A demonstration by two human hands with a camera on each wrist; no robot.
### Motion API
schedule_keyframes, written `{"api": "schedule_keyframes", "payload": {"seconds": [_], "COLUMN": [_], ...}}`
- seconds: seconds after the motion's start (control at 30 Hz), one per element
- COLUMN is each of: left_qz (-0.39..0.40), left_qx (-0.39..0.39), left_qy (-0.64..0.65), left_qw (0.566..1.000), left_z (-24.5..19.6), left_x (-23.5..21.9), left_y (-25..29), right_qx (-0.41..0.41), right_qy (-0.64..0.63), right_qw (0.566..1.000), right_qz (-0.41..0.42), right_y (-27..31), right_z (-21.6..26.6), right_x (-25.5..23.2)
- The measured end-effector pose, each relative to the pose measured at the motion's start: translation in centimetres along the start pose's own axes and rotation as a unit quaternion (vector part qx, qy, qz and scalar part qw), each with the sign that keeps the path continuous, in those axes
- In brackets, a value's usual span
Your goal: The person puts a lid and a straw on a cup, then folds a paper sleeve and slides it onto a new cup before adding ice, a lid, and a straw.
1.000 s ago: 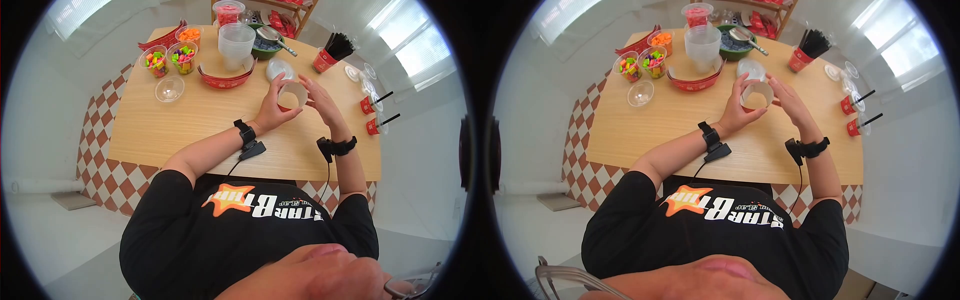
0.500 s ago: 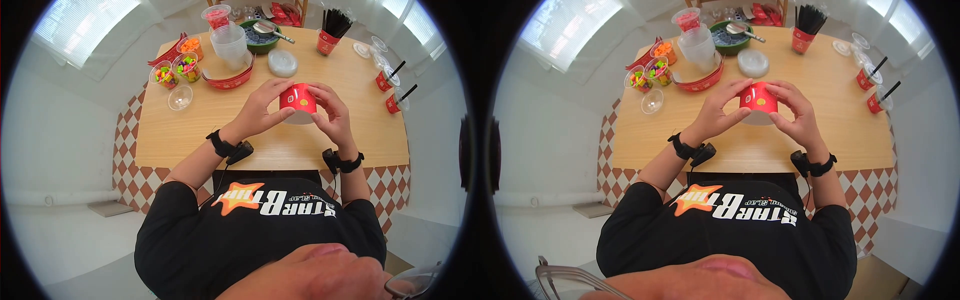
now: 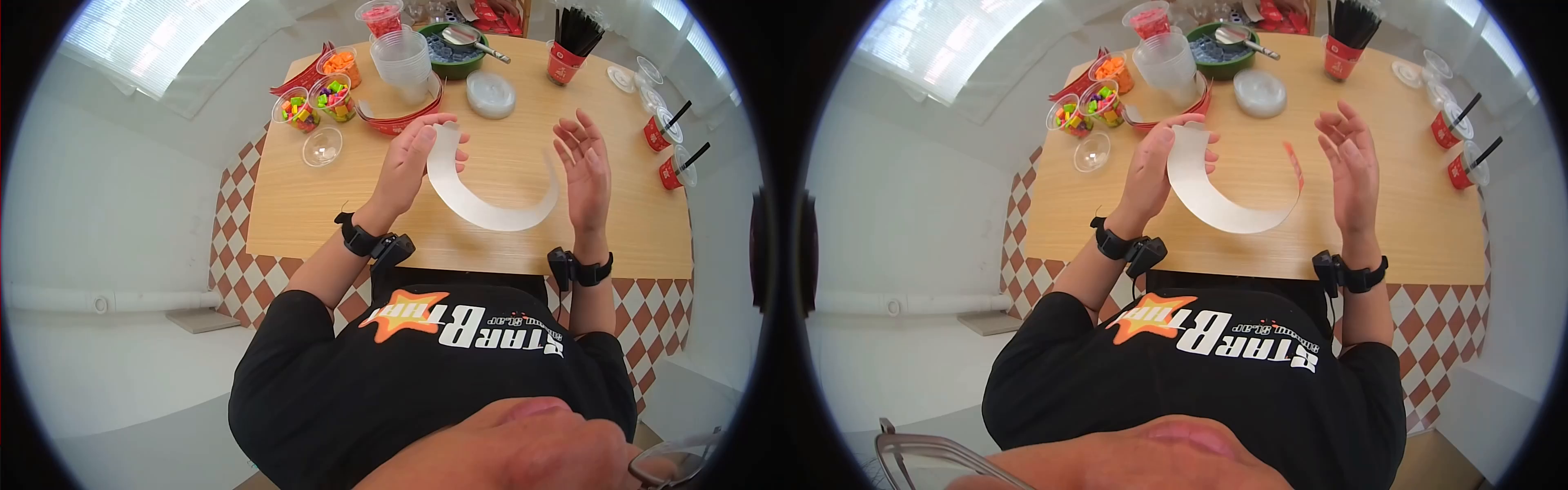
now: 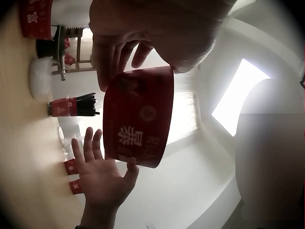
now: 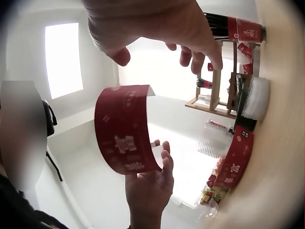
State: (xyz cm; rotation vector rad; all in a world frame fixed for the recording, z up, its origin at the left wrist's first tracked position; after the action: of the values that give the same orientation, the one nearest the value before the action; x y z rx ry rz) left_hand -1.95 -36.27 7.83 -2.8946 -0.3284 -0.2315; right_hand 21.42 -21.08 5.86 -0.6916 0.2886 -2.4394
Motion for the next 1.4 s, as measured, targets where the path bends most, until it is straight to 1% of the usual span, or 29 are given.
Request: {"api": "schedule_keyframes", "payload": {"seconds": [0.03, 0.07, 0.1, 0.13, 0.2, 0.27, 0.3, 0.33, 0.4, 0.43, 0.47, 0.5, 0.53, 0.57, 0.6, 0.63, 0.7, 0.73, 0.8, 0.83, 0.9, 0.93, 1.0, 1.13, 1.17, 1.23, 1.27, 1.33, 1.4], "left_qz": [0.001, 0.027, 0.054, 0.058, 0.111, 0.13, 0.142, 0.142, 0.148, 0.146, 0.111, 0.075, 0.072, 0.074, 0.071, 0.072, 0.237, 0.237, 0.272, 0.273, 0.185, 0.186, 0.136, 0.111, 0.112, 0.021, 0.022, -0.083, -0.093], "left_qx": [-0.004, -0.041, -0.078, -0.082, -0.107, -0.111, -0.113, -0.113, -0.147, -0.147, -0.08, -0.012, -0.013, 0.175, 0.351, 0.351, 0.39, 0.389, 0.322, 0.322, 0.249, 0.249, 0.238, 0.178, 0.179, 0.181, 0.183, 0.204, 0.193], "left_qy": [-0.003, -0.014, -0.024, -0.026, 0.0, -0.013, -0.026, -0.027, -0.048, -0.049, -0.138, -0.225, -0.226, -0.4, -0.545, -0.547, -0.484, -0.484, -0.48, -0.48, -0.558, -0.558, -0.618, -0.658, -0.658, -0.705, -0.705, -0.759, -0.767], "left_qw": [1.0, 0.999, 0.995, 0.995, 0.988, 0.985, 0.983, 0.983, 0.977, 0.977, 0.981, 0.971, 0.971, 0.897, 0.758, 0.757, 0.747, 0.747, 0.77, 0.769, 0.77, 0.77, 0.737, 0.723, 0.723, 0.685, 0.685, 0.612, 0.604], "left_z": [0.0, 0.0, 0.1, 0.2, 0.6, 0.8, 0.8, 0.7, 0.5, 0.6, 0.7, 0.6, -0.1, -1.7, -2.6, -2.7, -2.6, -2.4, -1.7, -1.9, -2.3, -2.0, -0.9, 1.4, 2.0, 3.0, 3.6, 4.6, 5.7], "left_x": [0.1, 0.3, 0.5, 0.7, 1.3, 1.8, 1.9, 2.0, 2.1, 2.2, 2.4, 2.4, 2.5, 2.8, 3.0, 3.0, 3.3, 3.1, 2.0, 1.5, 0.1, -0.6, -2.2, -4.2, -4.6, -5.2, -5.3, -5.5, -6.0], "left_y": [0.1, 0.2, 0.3, 0.3, 0.5, 0.6, 0.7, 0.8, 1.1, 1.4, 1.6, 1.8, 1.8, 1.9, 2.1, 2.2, 2.8, 2.9, 3.1, 3.2, 3.1, 2.9, 2.1, 0.6, 0.1, -0.8, -1.3, -2.2, -3.4], "right_qx": [-0.021, -0.02, 0.007, 0.034, 0.038, 0.048, 0.104, 0.103, 0.125, 0.124, 0.118, 0.111, 0.112, 0.112, 0.112, 0.111, 0.195, 0.196, 0.215, 0.213, 0.154, 0.154, 0.169, 0.183, 0.194, 0.205, 0.213, 0.22, 0.201], "right_qy": [0.015, 0.012, 0.077, 0.141, 0.131, 0.227, 0.243, 0.242, 0.231, 0.229, 0.202, 0.175, 0.173, 0.168, 0.162, 0.161, 0.116, 0.116, 0.139, 0.138, 0.156, 0.156, 0.178, 0.182, 0.179, 0.177, 0.182, 0.187, 0.201], "right_qw": [1.0, 1.0, 0.995, 0.981, 0.981, 0.943, 0.925, 0.925, 0.93, 0.93, 0.943, 0.956, 0.955, 0.958, 0.96, 0.96, 0.956, 0.956, 0.954, 0.954, 0.972, 0.972, 0.967, 0.963, 0.96, 0.958, 0.955, 0.953, 0.956], "right_qz": [0.01, 0.005, 0.069, 0.132, 0.138, 0.24, 0.273, 0.273, 0.259, 0.261, 0.235, 0.209, 0.211, 0.206, 0.199, 0.2, 0.186, 0.187, 0.157, 0.156, 0.082, 0.082, 0.069, 0.084, 0.092, 0.098, 0.095, 0.09, 0.078], "right_y": [-0.2, -0.4, -0.5, -0.6, -0.5, -0.5, -0.6, -0.5, -0.1, 0.2, 0.5, 0.8, 0.9, 1.1, 1.1, 1.0, 1.1, 1.1, 1.1, 1.0, 1.0, 1.1, 1.5, 3.1, 3.5, 4.3, 4.6, 5.1, 5.4], "right_z": [0.5, 1.0, 1.4, 1.7, 1.5, 0.8, 0.8, 0.4, -1.0, -1.5, -1.9, -2.3, -2.8, -3.2, -3.6, -3.7, -4.0, -4.1, -4.2, -4.1, -3.7, -3.5, -3.3, -3.9, -4.1, -4.0, -3.9, -3.7, -3.5], "right_x": [0.5, 0.8, 1.3, 1.8, 4.0, 4.8, 5.2, 5.2, 5.3, 5.5, 5.7, 5.9, 5.8, 5.6, 5.3, 5.1, 4.4, 4.1, 3.3, 2.8, 1.4, 0.6, -0.9, -2.0, -2.1, -2.2, -2.3, -2.6, -3.5]}}
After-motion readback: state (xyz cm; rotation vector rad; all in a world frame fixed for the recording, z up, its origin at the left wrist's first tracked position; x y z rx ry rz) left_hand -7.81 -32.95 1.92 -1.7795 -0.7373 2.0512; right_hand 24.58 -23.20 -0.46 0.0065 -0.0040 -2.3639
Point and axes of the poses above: each hand's wrist, its own y-axis away from the middle knuckle, its own x-axis out of the palm, z = x × y, the point moved 1 cm from there along -y, towards the middle knuckle, and after that the axes turned 4 degrees about -y, right-handed, at the moved point
